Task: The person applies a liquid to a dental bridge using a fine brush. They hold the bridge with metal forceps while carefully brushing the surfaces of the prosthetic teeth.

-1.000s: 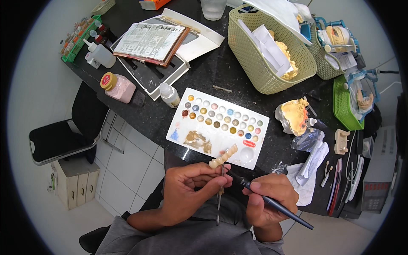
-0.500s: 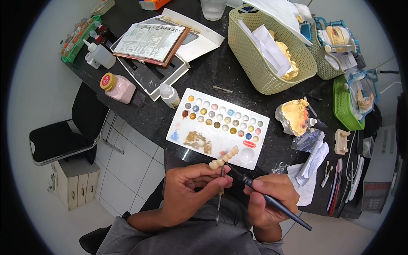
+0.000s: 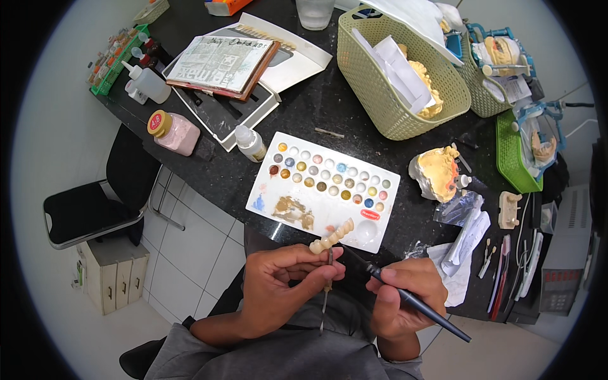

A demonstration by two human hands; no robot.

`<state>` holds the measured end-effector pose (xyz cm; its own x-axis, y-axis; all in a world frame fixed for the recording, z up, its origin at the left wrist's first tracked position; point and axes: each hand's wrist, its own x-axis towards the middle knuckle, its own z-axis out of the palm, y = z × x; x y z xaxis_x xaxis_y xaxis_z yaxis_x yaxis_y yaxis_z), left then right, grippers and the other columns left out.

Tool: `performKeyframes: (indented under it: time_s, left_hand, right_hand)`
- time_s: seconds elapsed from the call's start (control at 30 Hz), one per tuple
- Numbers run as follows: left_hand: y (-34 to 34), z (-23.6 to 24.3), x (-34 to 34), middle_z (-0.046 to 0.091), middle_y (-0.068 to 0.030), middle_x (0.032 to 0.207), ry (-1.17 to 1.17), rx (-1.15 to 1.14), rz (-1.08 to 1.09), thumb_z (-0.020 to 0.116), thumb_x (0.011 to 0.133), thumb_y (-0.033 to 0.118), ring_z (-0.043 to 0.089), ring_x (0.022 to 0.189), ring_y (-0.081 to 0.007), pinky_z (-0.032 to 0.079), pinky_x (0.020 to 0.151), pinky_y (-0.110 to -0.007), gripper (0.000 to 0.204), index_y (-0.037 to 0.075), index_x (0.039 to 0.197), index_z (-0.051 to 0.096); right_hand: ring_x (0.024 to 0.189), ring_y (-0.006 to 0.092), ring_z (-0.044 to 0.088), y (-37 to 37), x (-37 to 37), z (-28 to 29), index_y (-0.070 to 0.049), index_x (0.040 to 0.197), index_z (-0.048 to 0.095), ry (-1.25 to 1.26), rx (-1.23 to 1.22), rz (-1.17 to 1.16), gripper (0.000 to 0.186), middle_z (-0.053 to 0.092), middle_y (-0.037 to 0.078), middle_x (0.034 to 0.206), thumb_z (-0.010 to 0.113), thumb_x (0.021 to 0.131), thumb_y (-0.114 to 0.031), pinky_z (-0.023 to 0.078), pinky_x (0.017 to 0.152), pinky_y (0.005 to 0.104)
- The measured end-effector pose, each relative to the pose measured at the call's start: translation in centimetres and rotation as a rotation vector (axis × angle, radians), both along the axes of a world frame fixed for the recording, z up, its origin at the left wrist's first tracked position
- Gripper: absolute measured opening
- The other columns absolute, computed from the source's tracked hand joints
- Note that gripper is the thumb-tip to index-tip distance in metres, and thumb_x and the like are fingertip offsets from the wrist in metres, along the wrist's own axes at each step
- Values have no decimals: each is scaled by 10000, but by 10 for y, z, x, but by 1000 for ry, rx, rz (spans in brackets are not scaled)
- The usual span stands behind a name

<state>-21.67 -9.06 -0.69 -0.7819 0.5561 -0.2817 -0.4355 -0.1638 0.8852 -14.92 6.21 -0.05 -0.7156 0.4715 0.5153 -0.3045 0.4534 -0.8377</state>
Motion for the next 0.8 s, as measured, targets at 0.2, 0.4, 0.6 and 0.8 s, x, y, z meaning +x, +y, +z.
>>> performKeyframes:
  time_s: [0.2,0.4,0.6,0.8]
  left_hand:
    - [-1,-1,0,645,-181,1050,14,-6,-14,625,851,-39,667,932,-220,560,795,-265,182,-98,1022,607]
    - [-1,-2,0,645,-185,1052,10,-9,-21,628,849,-40,666,933,-220,560,800,-268,179,-99,1016,605]
    - [-1,-2,1,647,-187,1048,13,2,-1,631,847,-40,667,929,-218,560,795,-269,174,-98,1009,609]
    - [-2,0,1,650,-176,1043,24,-13,-19,626,852,-37,665,937,-217,558,786,-266,178,-95,1020,614]
  right_hand:
    - [536,190,630,2,-2,0,32,840,647,25,19,25,127,651,121,680,686,727,-10,491,465,242]
    - [561,192,638,-2,-1,-1,29,845,648,26,-13,-31,132,653,119,687,690,726,-10,492,471,247]
    - [568,195,639,-1,1,-1,26,843,649,25,-42,-23,131,656,119,697,689,720,-2,493,477,248]
    - [552,189,632,2,1,0,27,841,635,30,2,-6,115,642,114,683,671,738,-7,501,483,247]
